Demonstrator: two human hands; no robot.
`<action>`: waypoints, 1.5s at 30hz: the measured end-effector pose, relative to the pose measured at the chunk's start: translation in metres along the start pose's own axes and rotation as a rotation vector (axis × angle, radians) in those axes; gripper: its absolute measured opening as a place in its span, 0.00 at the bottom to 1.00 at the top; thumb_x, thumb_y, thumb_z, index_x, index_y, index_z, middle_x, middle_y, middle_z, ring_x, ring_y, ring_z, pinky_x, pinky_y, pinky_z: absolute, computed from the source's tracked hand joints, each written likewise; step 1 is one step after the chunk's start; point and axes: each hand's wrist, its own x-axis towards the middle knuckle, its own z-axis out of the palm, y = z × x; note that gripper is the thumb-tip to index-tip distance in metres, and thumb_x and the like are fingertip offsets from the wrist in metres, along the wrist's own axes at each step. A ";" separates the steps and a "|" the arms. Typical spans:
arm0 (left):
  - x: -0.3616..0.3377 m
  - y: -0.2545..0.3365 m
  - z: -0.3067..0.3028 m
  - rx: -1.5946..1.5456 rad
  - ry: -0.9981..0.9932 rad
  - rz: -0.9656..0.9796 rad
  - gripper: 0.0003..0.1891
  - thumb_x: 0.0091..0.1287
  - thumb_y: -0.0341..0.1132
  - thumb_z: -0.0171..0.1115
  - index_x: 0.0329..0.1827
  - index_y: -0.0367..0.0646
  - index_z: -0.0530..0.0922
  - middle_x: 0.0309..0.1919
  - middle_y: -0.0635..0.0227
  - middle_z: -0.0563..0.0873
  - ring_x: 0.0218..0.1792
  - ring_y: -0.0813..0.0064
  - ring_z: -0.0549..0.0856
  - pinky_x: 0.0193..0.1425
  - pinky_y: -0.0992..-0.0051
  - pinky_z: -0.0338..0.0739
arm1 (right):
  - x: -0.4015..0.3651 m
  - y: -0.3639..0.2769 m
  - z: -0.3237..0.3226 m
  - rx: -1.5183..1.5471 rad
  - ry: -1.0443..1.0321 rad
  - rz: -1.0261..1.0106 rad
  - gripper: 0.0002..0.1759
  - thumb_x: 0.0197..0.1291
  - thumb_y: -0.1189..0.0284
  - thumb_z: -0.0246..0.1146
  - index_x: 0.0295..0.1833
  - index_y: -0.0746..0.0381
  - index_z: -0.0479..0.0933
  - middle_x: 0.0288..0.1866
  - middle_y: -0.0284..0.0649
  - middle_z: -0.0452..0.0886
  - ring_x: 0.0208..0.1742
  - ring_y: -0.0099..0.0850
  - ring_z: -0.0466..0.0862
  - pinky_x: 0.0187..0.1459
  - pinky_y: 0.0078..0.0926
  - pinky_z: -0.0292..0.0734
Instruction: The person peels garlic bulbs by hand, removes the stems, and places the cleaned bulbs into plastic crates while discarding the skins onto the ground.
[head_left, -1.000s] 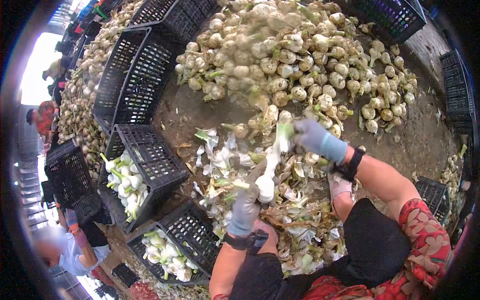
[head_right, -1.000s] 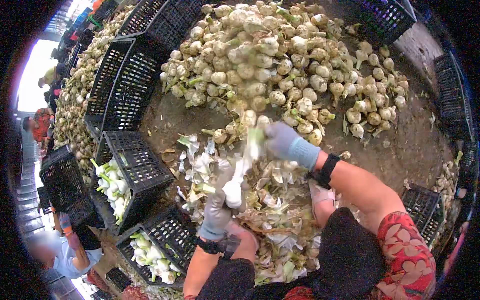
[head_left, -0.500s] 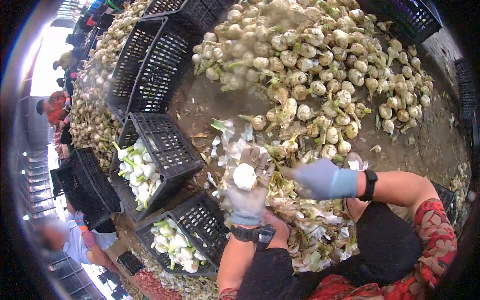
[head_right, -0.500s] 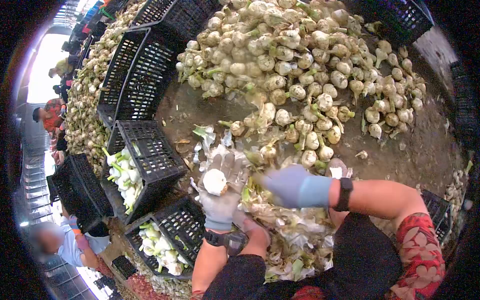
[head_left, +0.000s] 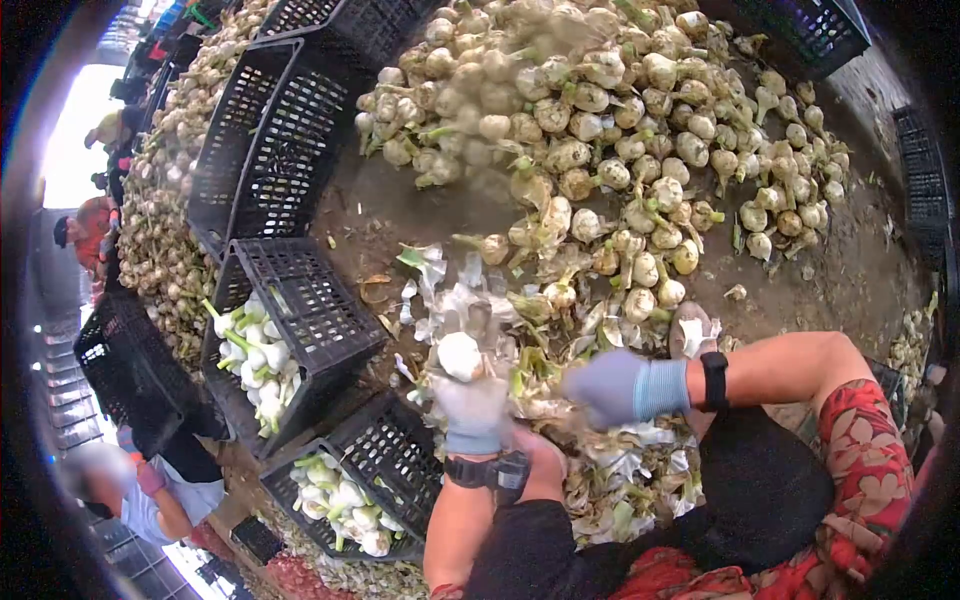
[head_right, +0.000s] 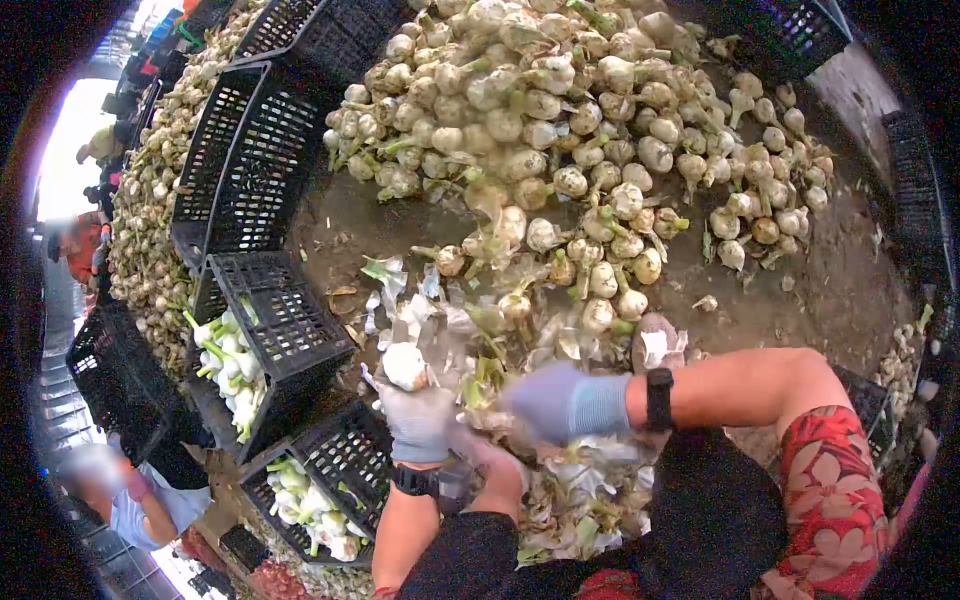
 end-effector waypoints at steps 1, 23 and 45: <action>-0.002 -0.001 0.004 0.023 0.040 -0.022 0.25 0.70 0.50 0.46 0.66 0.51 0.72 0.57 0.61 0.80 0.61 0.61 0.76 0.61 0.52 0.73 | 0.009 0.010 -0.004 0.068 0.232 0.036 0.26 0.58 0.52 0.63 0.59 0.53 0.75 0.46 0.46 0.81 0.47 0.45 0.82 0.46 0.40 0.78; 0.017 -0.004 -0.008 -0.010 0.304 -0.127 0.18 0.68 0.53 0.53 0.51 0.54 0.79 0.45 0.65 0.84 0.49 0.62 0.82 0.58 0.54 0.72 | 0.026 0.015 -0.011 -0.045 0.417 -0.018 0.21 0.50 0.66 0.65 0.52 0.59 0.73 0.43 0.46 0.78 0.40 0.45 0.83 0.37 0.41 0.80; -0.020 -0.042 0.004 0.769 -0.169 0.159 0.40 0.59 0.45 0.73 0.71 0.43 0.61 0.40 0.72 0.78 0.29 0.87 0.75 0.28 0.86 0.70 | 0.016 0.005 -0.041 1.136 0.367 0.099 0.27 0.70 0.54 0.54 0.58 0.67 0.73 0.39 0.43 0.84 0.42 0.30 0.83 0.47 0.29 0.78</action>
